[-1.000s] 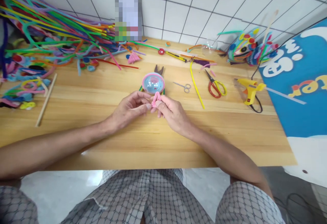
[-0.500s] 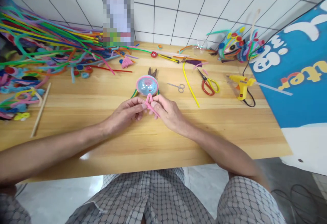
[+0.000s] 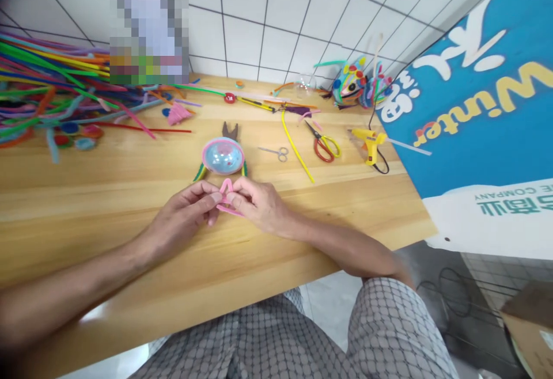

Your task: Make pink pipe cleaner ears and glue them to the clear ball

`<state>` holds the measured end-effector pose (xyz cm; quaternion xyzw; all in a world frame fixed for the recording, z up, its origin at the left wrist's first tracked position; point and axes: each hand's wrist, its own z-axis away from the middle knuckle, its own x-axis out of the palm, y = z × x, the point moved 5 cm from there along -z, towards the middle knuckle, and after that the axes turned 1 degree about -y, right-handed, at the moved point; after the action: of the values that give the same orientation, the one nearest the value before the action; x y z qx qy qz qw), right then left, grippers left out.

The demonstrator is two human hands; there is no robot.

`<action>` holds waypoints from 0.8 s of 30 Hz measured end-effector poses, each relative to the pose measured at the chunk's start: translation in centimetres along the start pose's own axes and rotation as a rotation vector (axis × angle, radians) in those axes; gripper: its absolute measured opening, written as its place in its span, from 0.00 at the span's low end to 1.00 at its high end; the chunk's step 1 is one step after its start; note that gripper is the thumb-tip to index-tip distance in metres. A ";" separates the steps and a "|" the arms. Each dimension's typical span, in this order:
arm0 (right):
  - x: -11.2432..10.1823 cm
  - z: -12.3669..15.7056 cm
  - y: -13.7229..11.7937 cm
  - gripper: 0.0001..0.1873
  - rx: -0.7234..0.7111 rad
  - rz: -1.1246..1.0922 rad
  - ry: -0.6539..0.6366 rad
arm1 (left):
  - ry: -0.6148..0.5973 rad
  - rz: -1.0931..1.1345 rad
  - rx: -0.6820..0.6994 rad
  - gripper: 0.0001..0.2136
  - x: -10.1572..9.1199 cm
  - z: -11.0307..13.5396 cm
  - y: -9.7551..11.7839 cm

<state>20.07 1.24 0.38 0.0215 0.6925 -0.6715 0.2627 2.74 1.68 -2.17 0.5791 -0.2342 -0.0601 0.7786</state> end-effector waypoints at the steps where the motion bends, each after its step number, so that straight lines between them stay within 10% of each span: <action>1: 0.0 0.0 0.0 0.11 0.000 0.000 -0.001 | -0.004 -0.011 0.001 0.15 0.0 0.0 0.0; 11: -1.7 -0.1 -0.9 0.12 -0.076 0.165 0.024 | 0.044 -0.107 0.055 0.15 -0.2 0.0 0.3; 15: -10.4 1.0 1.4 0.06 -0.004 0.382 0.327 | 0.060 -0.149 0.077 0.15 -0.3 0.1 0.9; 21: -27.5 8.4 8.5 0.10 0.209 0.634 1.171 | 0.060 -0.117 0.090 0.16 0.3 0.0 0.9; 24: -31.3 9.7 11.8 0.22 0.278 0.662 1.244 | 0.078 -0.061 0.097 0.16 0.3 -0.3 0.9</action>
<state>54.78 3.38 2.24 0.6424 0.5791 -0.5020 0.0038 2.97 2.17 -1.35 0.6247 -0.1884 -0.0497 0.7562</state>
